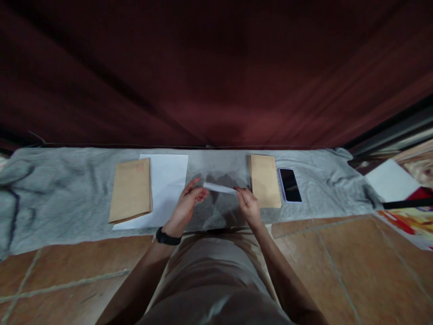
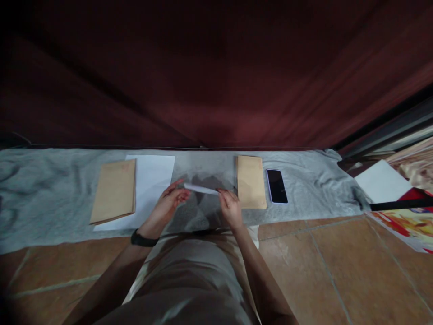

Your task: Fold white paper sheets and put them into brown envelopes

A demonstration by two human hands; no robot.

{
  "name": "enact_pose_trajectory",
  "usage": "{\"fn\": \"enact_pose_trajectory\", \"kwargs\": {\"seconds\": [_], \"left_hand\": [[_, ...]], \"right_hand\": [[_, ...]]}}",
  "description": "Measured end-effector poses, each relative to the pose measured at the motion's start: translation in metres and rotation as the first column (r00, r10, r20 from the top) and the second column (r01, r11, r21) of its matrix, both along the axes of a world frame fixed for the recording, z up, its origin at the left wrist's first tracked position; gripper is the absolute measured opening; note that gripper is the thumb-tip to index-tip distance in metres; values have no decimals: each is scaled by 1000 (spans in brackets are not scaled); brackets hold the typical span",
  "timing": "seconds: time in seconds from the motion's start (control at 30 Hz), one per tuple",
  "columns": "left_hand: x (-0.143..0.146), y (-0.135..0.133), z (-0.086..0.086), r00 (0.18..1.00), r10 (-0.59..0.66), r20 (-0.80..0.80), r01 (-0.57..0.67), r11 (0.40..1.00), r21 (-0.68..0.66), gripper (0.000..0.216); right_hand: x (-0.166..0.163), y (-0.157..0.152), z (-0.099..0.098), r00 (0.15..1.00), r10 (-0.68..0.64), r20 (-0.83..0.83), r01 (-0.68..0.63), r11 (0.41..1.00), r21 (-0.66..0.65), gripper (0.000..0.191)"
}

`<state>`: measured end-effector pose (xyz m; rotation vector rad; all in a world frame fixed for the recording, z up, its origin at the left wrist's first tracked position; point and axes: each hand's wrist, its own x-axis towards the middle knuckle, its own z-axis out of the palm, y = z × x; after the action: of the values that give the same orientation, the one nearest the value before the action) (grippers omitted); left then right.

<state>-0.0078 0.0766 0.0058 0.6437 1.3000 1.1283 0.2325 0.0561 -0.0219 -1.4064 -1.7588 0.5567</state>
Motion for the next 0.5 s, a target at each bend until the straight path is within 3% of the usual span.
{"fn": "enact_pose_trajectory", "kwargs": {"seconds": [0.1,0.2,0.37,0.5], "left_hand": [[-2,0,-2,997,-30,-69,30,1000,7,54],[-3,-3,-11,969,-105,-225,115,993,29,37],[-6,-5,-31,816,-156,-557,244,966,86,21],[-10,-3,-41,733,-175,-657,266,963,40,24]], "right_hand": [[-2,11,11,992,-37,-118,32,999,-42,36],[-4,18,9,979,-71,-192,48,991,-123,37],[-5,19,-19,957,-127,-260,67,972,-227,39],[-3,15,-43,967,-117,-226,53,962,-269,49]]}}
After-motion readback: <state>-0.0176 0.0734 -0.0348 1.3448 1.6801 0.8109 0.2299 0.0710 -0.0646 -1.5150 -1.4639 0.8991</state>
